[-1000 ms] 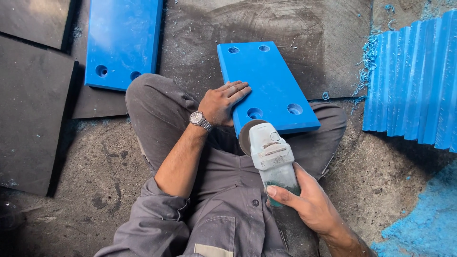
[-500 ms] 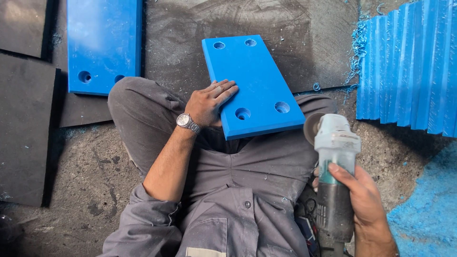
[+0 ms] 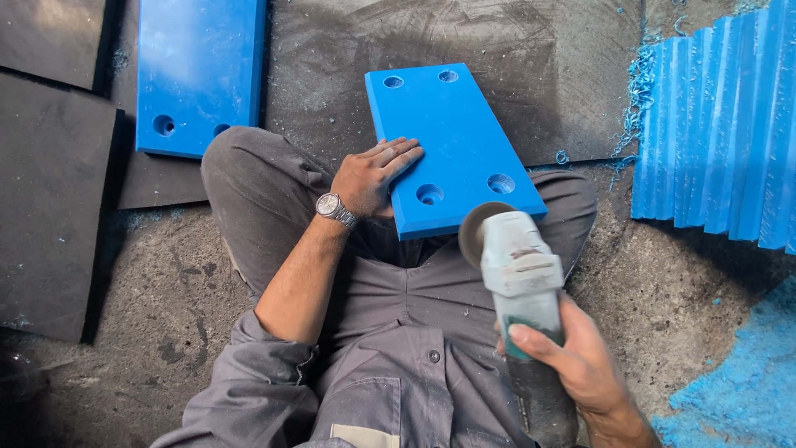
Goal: Finishing edges and holes of blue plastic blocks using an angle grinder and deburring tool.
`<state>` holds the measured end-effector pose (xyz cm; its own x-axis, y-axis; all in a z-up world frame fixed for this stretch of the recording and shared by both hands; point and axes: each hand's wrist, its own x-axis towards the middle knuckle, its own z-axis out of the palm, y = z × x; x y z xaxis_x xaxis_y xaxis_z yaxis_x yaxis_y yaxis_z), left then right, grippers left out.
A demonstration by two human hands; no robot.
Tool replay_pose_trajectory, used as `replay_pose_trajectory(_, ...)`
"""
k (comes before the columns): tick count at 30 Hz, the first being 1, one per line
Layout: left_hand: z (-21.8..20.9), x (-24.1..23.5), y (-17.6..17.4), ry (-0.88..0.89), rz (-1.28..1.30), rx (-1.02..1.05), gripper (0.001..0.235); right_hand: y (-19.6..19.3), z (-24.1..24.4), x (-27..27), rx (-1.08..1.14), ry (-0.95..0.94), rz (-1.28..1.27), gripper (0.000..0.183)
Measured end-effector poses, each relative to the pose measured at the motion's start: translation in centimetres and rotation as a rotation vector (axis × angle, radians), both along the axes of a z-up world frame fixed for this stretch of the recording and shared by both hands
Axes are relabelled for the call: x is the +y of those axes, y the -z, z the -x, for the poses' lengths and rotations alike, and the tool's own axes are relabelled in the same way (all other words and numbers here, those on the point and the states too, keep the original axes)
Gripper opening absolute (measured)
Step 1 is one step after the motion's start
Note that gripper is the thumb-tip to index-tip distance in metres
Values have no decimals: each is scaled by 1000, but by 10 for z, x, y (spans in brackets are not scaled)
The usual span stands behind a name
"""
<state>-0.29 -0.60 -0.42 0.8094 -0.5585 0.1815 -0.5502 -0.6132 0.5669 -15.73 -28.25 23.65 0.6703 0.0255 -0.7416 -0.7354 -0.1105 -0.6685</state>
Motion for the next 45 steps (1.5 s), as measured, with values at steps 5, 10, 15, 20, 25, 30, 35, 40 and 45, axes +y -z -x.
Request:
replay_pose_trajectory(5, 1, -1, 4, -3, 12, 2, 112, 5, -17, 40, 60, -181, -32, 66)
replay_pose_trajectory(10, 0, -1, 6, -9, 28, 26, 116, 4, -28, 55, 97, -278, 40, 68)
replay_pose_trajectory(15, 2, -2, 8, -10, 24, 19, 115, -1, -24, 34, 121, -133, 16, 64)
replay_pose_trajectory(20, 0, 0, 3, -1, 25, 26, 113, 4, -9, -23, 141, 161, 78, 52)
replay_pose_trajectory(25, -3, 2, -9, 20, 60, -9, 107, 15, 1, -91, -36, 368, 80, 44)
replay_pose_trajectory(30, -10, 9, -27, -15, 131, -16, 85, 40, 34, -140, -404, 584, 30, 60)
replay_pose_trajectory(35, -17, 4, -17, -292, 396, 34, 67, 95, 93, -173, -494, 699, -34, 73)
replay_pose_trajectory(40, -4, -20, -11, -655, 1096, 481, 65, 164, 127, -177, -287, 813, 207, 83)
replay_pose_trajectory(45, 18, -29, -58, -637, 1810, 915, 89, 229, 152, -180, -61, 293, 1216, 105)
